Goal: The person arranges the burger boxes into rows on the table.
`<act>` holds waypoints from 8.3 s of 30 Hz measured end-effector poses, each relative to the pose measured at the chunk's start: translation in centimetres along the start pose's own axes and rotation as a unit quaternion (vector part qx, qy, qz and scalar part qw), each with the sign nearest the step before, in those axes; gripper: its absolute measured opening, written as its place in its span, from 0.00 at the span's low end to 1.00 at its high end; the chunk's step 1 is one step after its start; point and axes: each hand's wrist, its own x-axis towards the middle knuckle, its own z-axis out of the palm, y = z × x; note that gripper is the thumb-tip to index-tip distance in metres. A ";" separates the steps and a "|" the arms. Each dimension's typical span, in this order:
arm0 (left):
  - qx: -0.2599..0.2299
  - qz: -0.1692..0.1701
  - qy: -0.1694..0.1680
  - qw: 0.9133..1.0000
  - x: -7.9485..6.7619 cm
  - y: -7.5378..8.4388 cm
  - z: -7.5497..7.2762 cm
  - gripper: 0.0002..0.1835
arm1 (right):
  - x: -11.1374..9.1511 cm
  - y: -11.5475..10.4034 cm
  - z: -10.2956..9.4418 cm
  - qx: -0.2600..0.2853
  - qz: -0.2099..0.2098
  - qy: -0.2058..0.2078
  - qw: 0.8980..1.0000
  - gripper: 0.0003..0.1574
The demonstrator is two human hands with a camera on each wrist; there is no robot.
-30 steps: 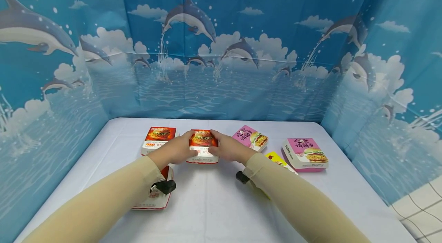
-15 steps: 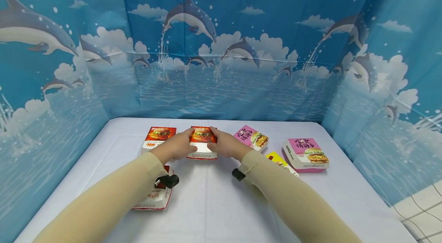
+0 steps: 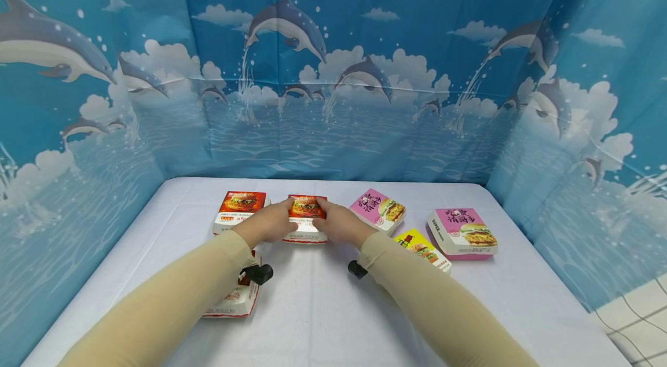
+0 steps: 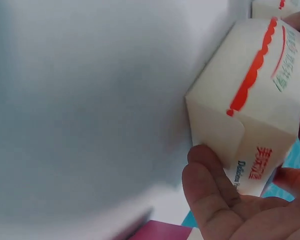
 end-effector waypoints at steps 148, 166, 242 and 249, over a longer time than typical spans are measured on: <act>-0.054 0.012 0.073 0.996 -1.0 0.6 -0.5 0.40 | -3.4 -0.4 0.6 0.033 0.012 0.084 0.996 0.45; -0.111 0.091 0.115 0.983 -4.0 6.2 0.4 0.36 | -10.7 0.4 -5.1 0.026 0.014 0.127 0.991 0.43; -0.224 0.090 0.028 0.970 -2.3 16.0 14.0 0.39 | -17.3 15.1 -4.0 0.004 0.074 0.069 0.995 0.47; -0.225 0.095 0.032 0.969 -2.2 15.8 14.0 0.39 | -17.2 15.1 -3.9 0.009 0.071 0.070 0.995 0.47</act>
